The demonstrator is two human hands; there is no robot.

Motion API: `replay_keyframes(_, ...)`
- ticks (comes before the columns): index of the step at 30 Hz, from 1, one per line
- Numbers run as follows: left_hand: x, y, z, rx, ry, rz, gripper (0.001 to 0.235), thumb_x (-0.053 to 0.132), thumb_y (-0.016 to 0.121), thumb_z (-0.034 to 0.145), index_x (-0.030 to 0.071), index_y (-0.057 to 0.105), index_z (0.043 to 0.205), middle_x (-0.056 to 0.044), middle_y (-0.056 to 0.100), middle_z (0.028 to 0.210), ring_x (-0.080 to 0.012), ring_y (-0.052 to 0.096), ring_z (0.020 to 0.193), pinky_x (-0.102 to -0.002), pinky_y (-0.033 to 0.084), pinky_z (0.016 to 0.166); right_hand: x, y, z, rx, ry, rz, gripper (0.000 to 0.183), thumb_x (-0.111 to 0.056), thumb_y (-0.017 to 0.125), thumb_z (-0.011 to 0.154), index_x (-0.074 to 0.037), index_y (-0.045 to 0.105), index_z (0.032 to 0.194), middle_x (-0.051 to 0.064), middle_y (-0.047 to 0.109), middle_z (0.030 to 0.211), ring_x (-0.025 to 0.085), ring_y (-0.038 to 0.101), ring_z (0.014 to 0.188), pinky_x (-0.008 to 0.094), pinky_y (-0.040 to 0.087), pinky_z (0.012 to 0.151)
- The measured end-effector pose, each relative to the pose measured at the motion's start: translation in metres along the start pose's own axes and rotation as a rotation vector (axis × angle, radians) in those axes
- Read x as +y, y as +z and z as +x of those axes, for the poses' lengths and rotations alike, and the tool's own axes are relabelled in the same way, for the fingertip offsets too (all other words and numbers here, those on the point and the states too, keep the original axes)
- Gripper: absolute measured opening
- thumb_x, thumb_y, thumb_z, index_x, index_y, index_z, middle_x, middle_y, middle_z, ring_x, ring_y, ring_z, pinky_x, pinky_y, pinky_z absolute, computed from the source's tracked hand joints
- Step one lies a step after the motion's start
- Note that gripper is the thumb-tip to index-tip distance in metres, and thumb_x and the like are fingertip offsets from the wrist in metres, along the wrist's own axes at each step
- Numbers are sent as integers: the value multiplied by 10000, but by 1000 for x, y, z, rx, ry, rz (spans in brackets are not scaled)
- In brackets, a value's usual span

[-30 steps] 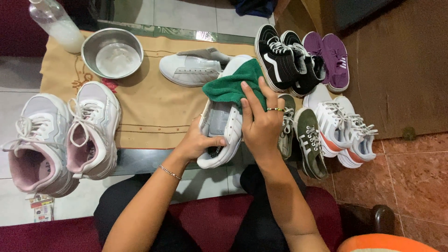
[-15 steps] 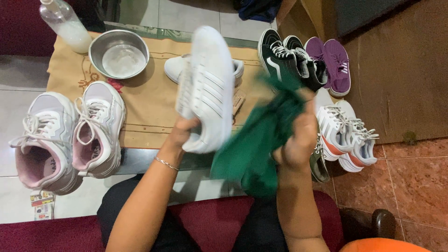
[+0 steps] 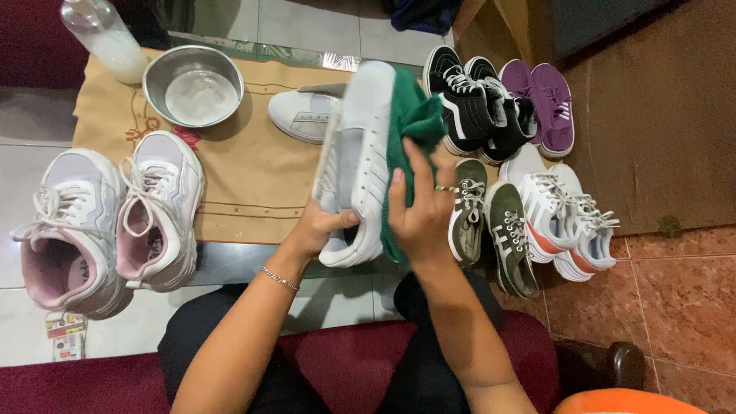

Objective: The person cleans a white sneaker by wiping the sole with a green cloth, scrubbing with a brush dipped in water, and wiping the upper and interior. The person handles the shoe repeatedly, rotating it to access different areas.

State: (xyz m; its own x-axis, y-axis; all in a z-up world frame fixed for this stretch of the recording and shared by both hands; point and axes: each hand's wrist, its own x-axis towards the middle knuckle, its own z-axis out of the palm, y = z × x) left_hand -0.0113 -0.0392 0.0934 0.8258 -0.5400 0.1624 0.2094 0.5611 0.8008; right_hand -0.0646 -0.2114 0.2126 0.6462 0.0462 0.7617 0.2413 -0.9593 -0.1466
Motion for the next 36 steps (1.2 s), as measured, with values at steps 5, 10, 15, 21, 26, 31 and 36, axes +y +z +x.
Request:
replay_keyframes(5,-20,-38,1,62,358,228,535,222,882,987,33,743,1467,-163,811,1361,-196,682,1244,-502,565,1186,-38,9,-20,-116,15,222,307,-191,622,1123,-16,761,1334,105,622,1008,328,670,852,461,559,781)
replay_keyframes(10,-10,-55,6,50,511,425,452,250,781,1086,-17,743,1449,-216,787,1383,-194,617,1272,-494,552,1207,-9,34,-47,-44,-29,222,311,-227,641,1098,-100,774,1348,50,695,1100,296,711,958,460,561,862)
replay_keyframes(15,-9,-19,-1,-162,107,-63,830,71,1051,730,-5,700,1479,-165,812,1385,-223,719,1249,-501,586,1171,26,-5,-2,191,24,75,310,-200,558,1132,-121,768,1346,67,763,1194,347,717,1093,528,521,1090)
replay_keyframes(21,34,-3,-5,-273,-110,121,1000,49,1134,588,-23,693,1483,-194,824,1349,-229,721,1232,-509,575,1180,50,-52,35,264,206,148,323,-192,434,1244,-23,695,1332,163,635,1182,356,622,1079,498,462,1096)
replay_keyframes(26,6,1,-7,-237,-64,267,941,149,1152,618,-1,732,1447,-161,818,1331,-236,716,1222,-519,550,1193,48,-37,29,209,156,161,301,-186,510,1233,-16,748,1304,177,646,1111,392,642,1064,521,474,1057)
replay_keyframes(31,-8,-47,13,68,111,230,813,195,1101,745,30,703,1435,-141,811,1296,-234,725,1190,-523,584,1162,-5,17,-16,-55,181,296,209,-227,562,1196,-78,701,1242,126,614,1052,363,661,1001,513,513,997)
replay_keyframes(36,29,-96,13,219,398,667,565,212,944,1003,-3,702,1466,-230,795,1334,-308,776,1202,-532,574,1199,-27,2,-14,-455,82,502,204,-238,644,1156,-83,730,1257,145,703,1039,415,772,1033,522,605,941)
